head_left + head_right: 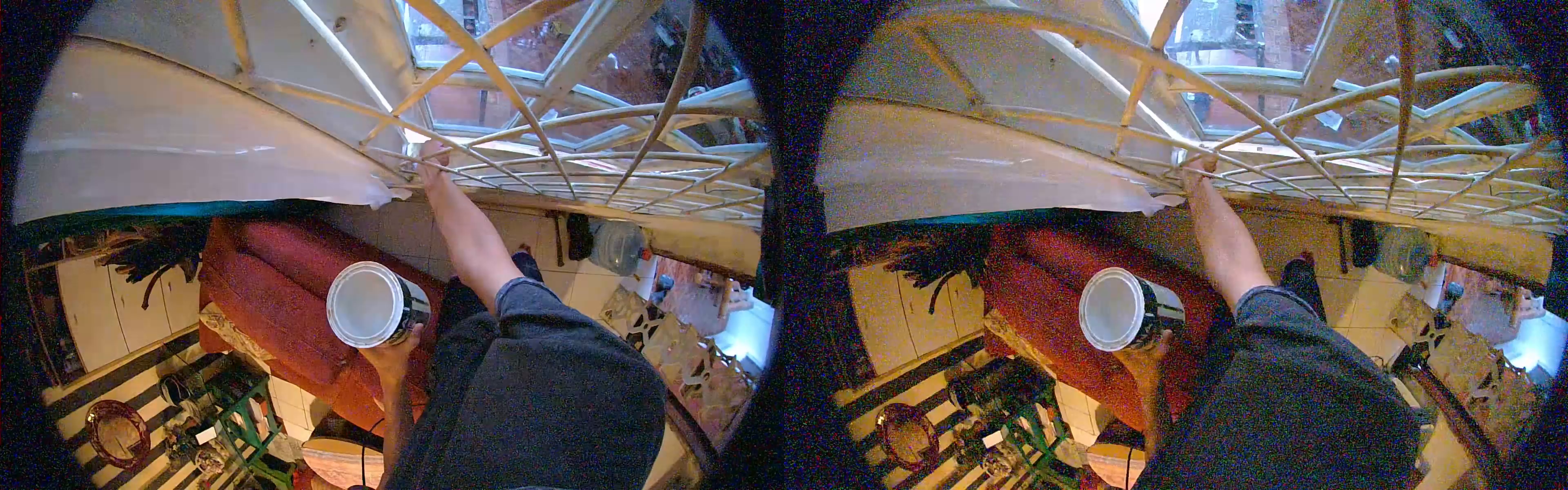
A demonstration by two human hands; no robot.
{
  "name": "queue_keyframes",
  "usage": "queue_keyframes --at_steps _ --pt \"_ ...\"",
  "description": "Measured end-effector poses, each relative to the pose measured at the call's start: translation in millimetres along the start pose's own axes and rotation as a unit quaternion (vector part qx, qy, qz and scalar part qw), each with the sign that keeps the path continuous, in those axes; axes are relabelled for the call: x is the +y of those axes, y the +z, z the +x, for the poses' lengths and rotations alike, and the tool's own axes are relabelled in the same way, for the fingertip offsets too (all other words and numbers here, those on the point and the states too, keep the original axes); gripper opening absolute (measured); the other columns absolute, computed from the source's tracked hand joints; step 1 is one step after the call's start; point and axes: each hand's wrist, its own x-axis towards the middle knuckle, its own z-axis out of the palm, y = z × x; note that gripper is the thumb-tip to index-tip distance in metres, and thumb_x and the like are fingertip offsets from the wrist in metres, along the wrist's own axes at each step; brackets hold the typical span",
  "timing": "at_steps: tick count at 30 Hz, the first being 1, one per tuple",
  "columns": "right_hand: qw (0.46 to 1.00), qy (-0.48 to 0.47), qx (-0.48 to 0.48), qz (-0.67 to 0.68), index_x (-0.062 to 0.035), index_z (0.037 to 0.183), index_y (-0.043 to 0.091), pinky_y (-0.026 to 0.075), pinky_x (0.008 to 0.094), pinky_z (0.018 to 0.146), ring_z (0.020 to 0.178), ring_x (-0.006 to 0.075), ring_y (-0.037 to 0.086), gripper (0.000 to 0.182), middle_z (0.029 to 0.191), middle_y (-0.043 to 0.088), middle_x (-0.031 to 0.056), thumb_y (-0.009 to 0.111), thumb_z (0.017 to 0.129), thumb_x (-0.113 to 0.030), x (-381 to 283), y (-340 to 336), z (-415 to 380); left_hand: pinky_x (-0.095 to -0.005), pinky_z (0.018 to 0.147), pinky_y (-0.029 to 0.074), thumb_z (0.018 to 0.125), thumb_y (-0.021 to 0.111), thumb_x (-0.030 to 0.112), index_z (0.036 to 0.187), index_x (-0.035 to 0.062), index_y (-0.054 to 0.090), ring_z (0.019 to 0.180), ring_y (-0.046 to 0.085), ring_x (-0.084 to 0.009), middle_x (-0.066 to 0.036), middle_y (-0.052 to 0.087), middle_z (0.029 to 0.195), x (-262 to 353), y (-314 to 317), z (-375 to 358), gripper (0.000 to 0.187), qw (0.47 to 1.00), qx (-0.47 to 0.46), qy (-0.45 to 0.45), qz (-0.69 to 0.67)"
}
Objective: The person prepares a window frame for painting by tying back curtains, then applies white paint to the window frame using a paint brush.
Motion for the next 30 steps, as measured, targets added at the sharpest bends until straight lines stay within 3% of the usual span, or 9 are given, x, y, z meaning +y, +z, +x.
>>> queue_keyframes --at_steps 2,7,12,15,17,25,28,30 --pt "1.0 -0.001 0.004 0.004 -0.0034 0.103 0.068 0.049 0.0506 0.065 0.073 0.0356 0.064 0.031 0.09 0.068 0.0171 0.053 0.093 -0.028 -0.2 -0.5 1.1 -0.0389 0.103 0.044 0.054 0.095 0.01 0.135 -0.0032 0.04 0.114 0.055 -0.0251 -0.016 0.054 0.128 4.6 0.3 1.6 0.099 1.0 0.003 0.024 0.012" --pt "1.0 -0.001 0.014 0.015 -0.0035 0.103 0.068 0.049 0.0503 0.065 0.073 0.0353 0.064 0.031 0.09 0.068 0.0167 0.053 0.093 -0.028 2.0 5.8 4.2 -0.0439 0.11 0.037 0.052 0.096 0.016 0.141 -0.0046 0.025 0.124 0.049 -0.0304 -0.021 0.043 0.14 12.3 -3.2 3.4 0.116 0.996 0.003 -0.068 -0.055" --pt "0.999 -0.005 0.026 0.025 -0.0037 0.103 0.068 0.049 0.05 0.064 0.072 0.035 0.063 0.03 0.09 0.068 0.0164 0.052 0.093 -0.028 7.5 9.7 13.9 -0.0408 0.108 0.042 0.052 0.096 0.014 0.141 -0.0021 0.029 0.119 0.053 -0.0293 -0.02 0.047 0.138 -4.4 3.4 3.2 0.113 0.979 0.006 -0.115 -0.167" --pt "0.999 -0.006 0.037 0.029 -0.0038 0.103 0.068 0.049 0.0499 0.064 0.072 0.0348 0.063 0.03 0.09 0.068 0.0162 0.052 0.093 -0.028 8.3 14.8 23.3 -0.0436 0.11 0.038 0.05 0.096 0.016 0.138 -0.0004 0.039 0.118 0.054 -0.0296 -0.019 0.052 0.134 18.7 3.0 13.1 0.106 0.989 0.002 -0.07 -0.133" --pt "0.999 -0.008 0.042 0.034 -0.0038 0.103 0.068 0.049 0.0498 0.064 0.072 0.0347 0.063 0.03 0.09 0.068 0.016 0.052 0.093 -0.027 10.4 18.2 28.3 -0.0434 0.108 0.038 0.051 0.096 0.015 0.134 -0.0009 0.044 0.116 0.055 -0.0288 -0.016 0.055 0.13 -3.1 -5.8 11.9 0.099 0.994 -0.036 0.034 0.095" --pt "0.997 -0.013 0.059 0.049 -0.004 0.103 0.068 0.049 0.0493 0.064 0.071 0.0342 0.063 0.03 0.09 0.068 0.0155 0.052 0.093 -0.027 18.2 31.2 41.3 -0.0399 0.105 0.042 0.054 0.093 0.008 0.141 -0.0012 0.026 0.119 0.052 -0.0271 -0.016 0.048 0.135 -12.8 7.1 4.6 0.11 0.98 0.062 -0.106 -0.157" --pt "0.996 -0.014 0.065 0.057 -0.0041 0.103 0.068 0.049 0.0491 0.064 0.071 0.034 0.063 0.03 0.09 0.067 0.0153 0.052 0.093 -0.027 18.3 35.3 47.5 -0.04 0.105 0.042 0.055 0.093 0.007 0.142 -0.0002 0.025 0.12 0.051 -0.0267 -0.017 0.047 0.136 -10.8 6.8 8.8 0.111 0.983 0.063 -0.078 -0.155" --pt "0.995 -0.014 0.069 0.065 -0.0042 0.103 0.068 0.049 0.049 0.063 0.071 0.0339 0.063 0.03 0.09 0.067 0.0151 0.051 0.093 -0.027 18.5 37.3 50.4 -0.0421 0.1 0.049 0.055 0.092 0.005 0.141 -0.0006 0.023 0.12 0.052 -0.0294 -0.02 0.043 0.138 -21.3 5.0 10.8 0.111 0.981 0.038 -0.089 -0.168"
